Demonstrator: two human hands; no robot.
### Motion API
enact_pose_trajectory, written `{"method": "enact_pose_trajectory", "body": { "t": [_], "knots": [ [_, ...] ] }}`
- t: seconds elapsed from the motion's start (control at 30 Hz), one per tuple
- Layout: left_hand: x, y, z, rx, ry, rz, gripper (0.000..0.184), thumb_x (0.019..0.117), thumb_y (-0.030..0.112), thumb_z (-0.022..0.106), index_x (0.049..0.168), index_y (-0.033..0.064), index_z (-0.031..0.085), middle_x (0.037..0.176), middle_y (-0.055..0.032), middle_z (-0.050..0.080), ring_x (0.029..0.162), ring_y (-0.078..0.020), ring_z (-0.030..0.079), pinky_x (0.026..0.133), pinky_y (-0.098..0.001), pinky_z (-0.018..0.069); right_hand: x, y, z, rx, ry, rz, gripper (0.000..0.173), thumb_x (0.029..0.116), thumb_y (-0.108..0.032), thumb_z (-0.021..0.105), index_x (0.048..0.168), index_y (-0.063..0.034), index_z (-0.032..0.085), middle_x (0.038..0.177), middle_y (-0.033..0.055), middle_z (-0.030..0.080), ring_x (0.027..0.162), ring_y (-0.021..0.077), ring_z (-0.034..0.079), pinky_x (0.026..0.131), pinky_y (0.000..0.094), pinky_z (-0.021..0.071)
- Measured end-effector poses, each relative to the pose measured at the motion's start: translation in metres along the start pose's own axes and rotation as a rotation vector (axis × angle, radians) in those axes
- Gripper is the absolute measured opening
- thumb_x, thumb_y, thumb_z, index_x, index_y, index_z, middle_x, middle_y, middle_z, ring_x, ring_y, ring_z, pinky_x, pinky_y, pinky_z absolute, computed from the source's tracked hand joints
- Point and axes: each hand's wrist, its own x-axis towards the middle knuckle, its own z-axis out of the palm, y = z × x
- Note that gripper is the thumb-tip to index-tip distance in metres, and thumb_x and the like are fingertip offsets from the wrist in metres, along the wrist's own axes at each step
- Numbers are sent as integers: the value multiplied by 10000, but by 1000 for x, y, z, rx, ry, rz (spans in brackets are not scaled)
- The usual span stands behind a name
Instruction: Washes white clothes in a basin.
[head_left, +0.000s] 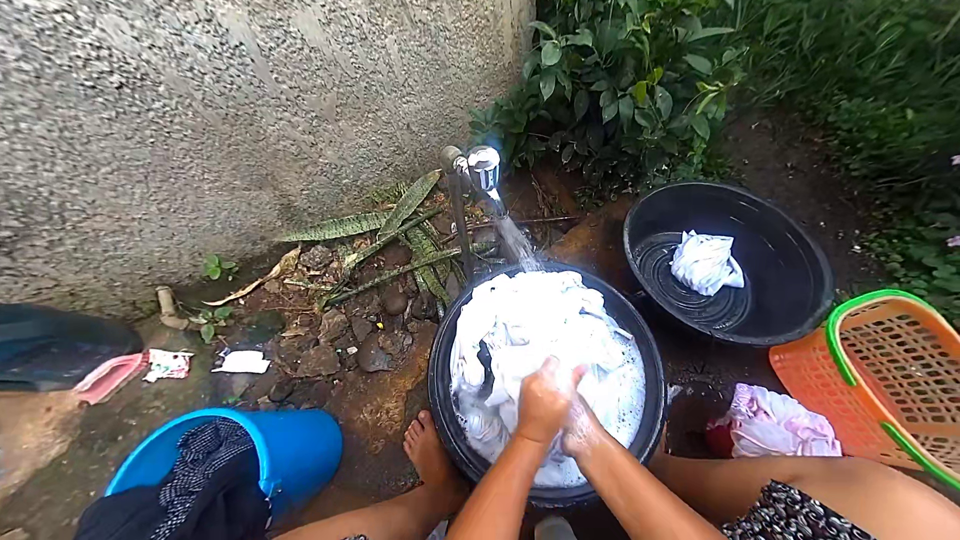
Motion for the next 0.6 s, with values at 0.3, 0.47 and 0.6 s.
{"method": "enact_pose_trajectory", "body": {
  "t": [0.3,0.47,0.6],
  "knots": [
    [-30,-117,30,483,-734,-192,1242,600,711,852,1626,276,303,1686,-262,118,1510,-551,166,1102,-734,310,73,-8,-119,-1395,317,-407,602,968,-152,643,1521,-3,460,1605,301,329,1460,479,371,1183,602,340],
    [-40,-142,71,475,-769,-356,838,875,90,707,1577,-65,277,1661,-335,92,1550,-512,30,1248,-614,111,100,47,-116,-1607,177,-247,674,982,-378,608,1591,-173,404,1708,196,134,1561,471,113,1178,737,194],
    [-20,-152,85,274,-708,-718,503,1099,135,382,1550,-79,323,1614,-270,329,1536,-351,271,1266,-439,204,114,39,-99,-1621,-12,265,604,1097,-279,418,1588,44,276,1669,273,200,1558,406,206,1250,552,220]
  ]
}}
